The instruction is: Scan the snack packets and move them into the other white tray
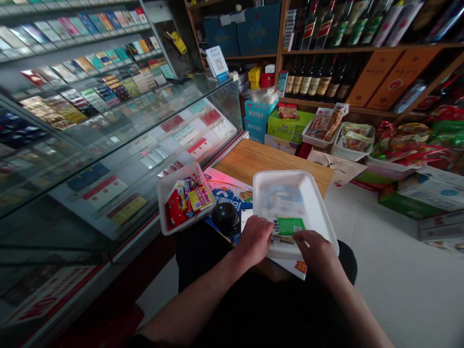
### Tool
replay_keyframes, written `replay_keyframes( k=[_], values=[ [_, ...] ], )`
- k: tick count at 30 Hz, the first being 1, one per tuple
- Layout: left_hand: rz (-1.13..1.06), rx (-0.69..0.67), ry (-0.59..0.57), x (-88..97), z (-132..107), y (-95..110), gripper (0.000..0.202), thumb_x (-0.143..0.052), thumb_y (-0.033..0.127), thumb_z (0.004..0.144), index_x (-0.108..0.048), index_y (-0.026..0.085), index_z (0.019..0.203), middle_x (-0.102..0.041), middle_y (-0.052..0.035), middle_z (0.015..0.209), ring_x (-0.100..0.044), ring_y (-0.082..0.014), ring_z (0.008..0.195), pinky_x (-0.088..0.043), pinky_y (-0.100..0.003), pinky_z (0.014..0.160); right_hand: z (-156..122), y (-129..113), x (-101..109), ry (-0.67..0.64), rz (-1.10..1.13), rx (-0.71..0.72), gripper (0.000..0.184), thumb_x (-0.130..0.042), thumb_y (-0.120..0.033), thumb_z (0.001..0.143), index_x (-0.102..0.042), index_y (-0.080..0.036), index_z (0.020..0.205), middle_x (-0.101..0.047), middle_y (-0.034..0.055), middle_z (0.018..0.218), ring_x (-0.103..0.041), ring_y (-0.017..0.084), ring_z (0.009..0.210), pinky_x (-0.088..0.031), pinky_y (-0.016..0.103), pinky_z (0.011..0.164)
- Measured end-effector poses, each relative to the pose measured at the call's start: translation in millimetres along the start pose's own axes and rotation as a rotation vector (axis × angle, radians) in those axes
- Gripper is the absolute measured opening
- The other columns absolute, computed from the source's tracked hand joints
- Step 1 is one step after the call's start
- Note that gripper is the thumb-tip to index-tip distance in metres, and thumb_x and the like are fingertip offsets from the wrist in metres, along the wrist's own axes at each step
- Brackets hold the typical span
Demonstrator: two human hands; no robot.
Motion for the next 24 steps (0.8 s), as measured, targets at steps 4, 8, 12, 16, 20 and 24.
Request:
replay_keyframes(
  k=[4,8,12,16,20,24],
  values=[
    [0.053,-0.011,0.026,-9.3,-4.2,9.4,0.02,-0.062,0.008,0.086,-0.066,0.02,0.101,-0.073,-0.0098,0.105,-0.064,-0.025,0.117,-0.034,-0.05,0.119,-6.3,6.6,3.8,-0.017,0.018,0.029,0.02,-0.052,-0.031,0.092,-0.071,-0.027,0.086,-0.077,0.0065,0.092,-0.073,0.026,0.087,-0.059,0.04,0.083],
    [0.059,-0.025,0.043,-8.5,-9.6,16.9,0.017,-0.06,0.01,0.088,-0.064,0.021,0.101,-0.073,-0.0095,0.106,-0.061,-0.0255,0.122,-0.033,-0.051,0.12,-9.0,7.4,9.9,0.0,-0.017,0.049,0.02,-0.052,-0.03,0.089,-0.071,-0.026,0.093,-0.077,0.0066,0.1,-0.074,0.027,0.093,-0.06,0.043,0.087],
    [-0.01,-0.054,0.057,9.9,-19.4,18.1,0.012,-0.06,0.012,0.089,-0.064,0.02,0.096,-0.072,-0.0081,0.099,-0.066,-0.0233,0.106,-0.047,-0.042,0.104,-6.8,-0.2,12.3,0.016,-0.046,0.05,0.021,-0.054,-0.036,0.09,-0.072,-0.026,0.096,-0.077,0.0072,0.1,-0.074,0.028,0.093,-0.061,0.044,0.087],
    [-0.052,-0.033,0.139,34.9,-40.1,5.6,0.012,-0.059,0.014,0.09,-0.066,0.022,0.097,-0.072,-0.0075,0.093,-0.067,-0.0223,0.098,-0.051,-0.038,0.092,-1.9,-23.6,5.4,0.023,-0.05,0.055,0.02,-0.056,-0.038,0.091,-0.072,-0.026,0.092,-0.078,0.0077,0.099,-0.075,0.028,0.092,-0.061,0.043,0.085],
    [-0.053,0.021,0.231,59.0,-69.3,-19.2,0.014,-0.058,0.016,0.092,-0.07,0.022,0.096,-0.072,-0.0074,0.088,-0.068,-0.0216,0.094,-0.051,-0.037,0.088,2.8,-68.1,-9.5,0.024,0.019,0.049,0.019,-0.057,-0.037,0.091,-0.073,-0.027,0.095,-0.077,0.0073,0.099,-0.074,0.029,0.092,-0.06,0.042,0.084],
    [-0.064,0.186,0.33,86.4,-100.4,-55.0,0.013,-0.059,0.022,0.094,-0.072,0.022,0.098,-0.075,-0.0073,0.092,-0.069,-0.0218,0.092,-0.052,-0.037,0.088,7.2,-123.8,-34.0,-0.058,0.15,0.05,0.02,-0.056,-0.036,0.092,-0.074,-0.027,0.095,-0.078,0.0068,0.098,-0.074,0.027,0.09,-0.06,0.039,0.082]
  ],
)
Point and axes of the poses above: each hand's wrist, its own z-axis towards the middle knuckle, its own x-axis out of the back of the hand, y = z × x, the point moved 3 cm from there along z, towards the middle knuckle
